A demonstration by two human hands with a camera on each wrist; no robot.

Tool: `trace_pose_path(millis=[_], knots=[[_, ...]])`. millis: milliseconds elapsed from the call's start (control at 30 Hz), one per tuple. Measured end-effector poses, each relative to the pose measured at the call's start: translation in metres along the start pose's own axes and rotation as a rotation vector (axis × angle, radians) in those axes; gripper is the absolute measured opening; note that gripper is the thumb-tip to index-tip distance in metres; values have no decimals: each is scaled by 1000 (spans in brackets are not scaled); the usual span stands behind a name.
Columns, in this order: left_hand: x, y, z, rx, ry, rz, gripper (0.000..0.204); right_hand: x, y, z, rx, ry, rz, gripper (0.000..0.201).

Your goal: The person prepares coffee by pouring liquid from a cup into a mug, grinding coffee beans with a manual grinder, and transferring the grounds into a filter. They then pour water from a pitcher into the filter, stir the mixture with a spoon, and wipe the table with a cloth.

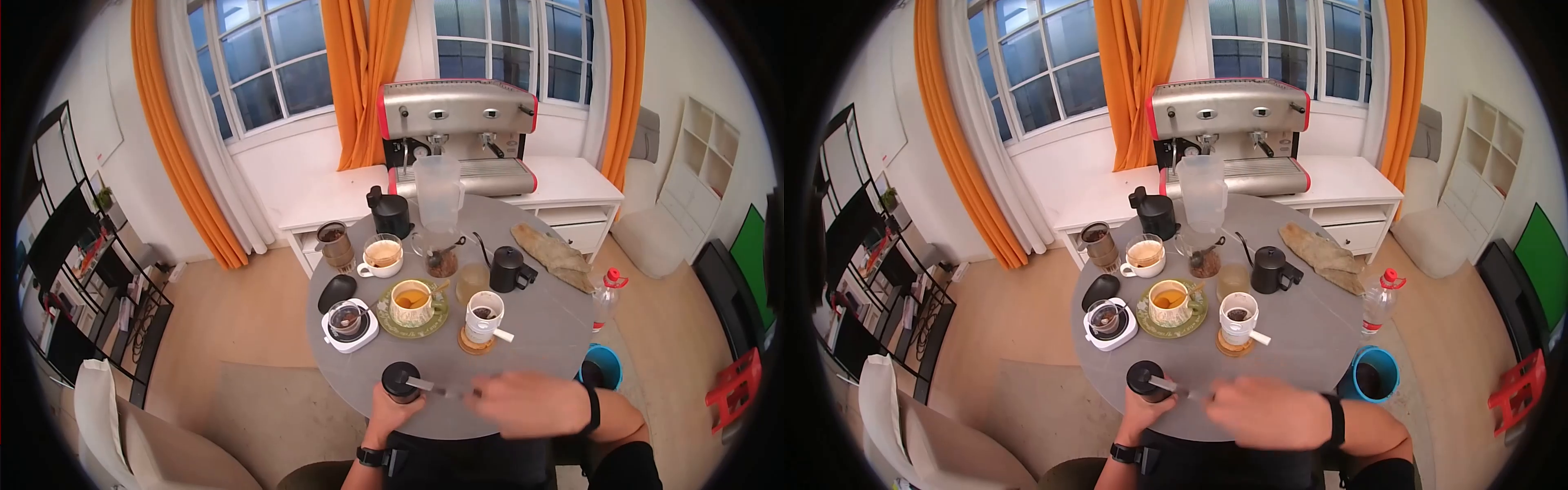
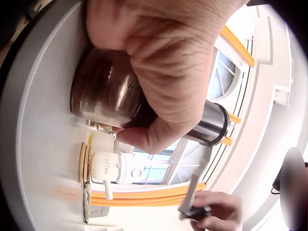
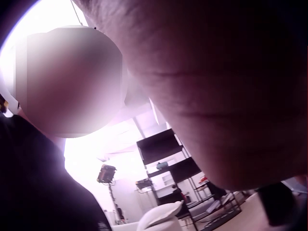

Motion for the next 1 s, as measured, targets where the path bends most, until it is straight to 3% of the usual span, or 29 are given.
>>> trace_pose_path(millis=[67, 133, 200, 233, 267, 333, 400, 467, 533, 600, 667, 800, 867, 933, 1000], knots=[[0, -3, 0, -42, -39, -22, 22, -12, -39, -3, 245, 68, 132, 23], [1, -5, 1, -26, -36, 89, 21, -29, -76, 22, 317, -5, -12, 36], [3, -1, 1, -18, -19, 185, 21, -74, -94, 70, 459, 145, 167, 23], [4, -4, 0, 25, -17, 203, 21, -65, -99, 85, 557, 294, 83, 21], [0, -2, -2, 29, 0, 39, 22, -52, -101, 98, 653, 443, -5, 18], [-7, 1, -6, 32, 34, -296, 24, -34, -80, 127, 763, 701, 134, 13], [9, -16, -10, -78, 78, 43, 27, -2, -62, 152, 825, 837, 109, 11], [8, -3, -9, -31, 79, 194, 27, 8, -42, 204, 560, 377, -110, 25], [4, -14, 2, -22, 5, -61, 24, 12, 0, 237, 442, 411, -143, 25], [3, -3, 2, -55, -1, 3, 23, 32, 28, 224, 259, 388, -219, 21], [2, 3, 2, -69, -20, 54, 24, 37, 57, 193, 173, 437, -212, 18], [1, 2, 4, -41, -64, 83, 29, 38, 69, 104, -132, 225, -167, 21], [1, 0, 3, -18, -57, 58, 30, 25, 59, 60, -182, 178, -133, 26], [1, -3, 2, 2, -32, 16, 31, 10, 36, 24, -63, 217, -102, 31], [3, -9, 2, -22, -50, 17, 31, -4, 3, 3, 4, 136, -14, 53]])
Point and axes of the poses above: each hand's wrist, its own z-axis towards the middle knuckle, its own x-axis out of the back of the hand, y = z × x, the point moved 6 cm from there along z, towards the middle knuckle, and after that the axes turned 2 degrees about x, right-handed, at the moved point
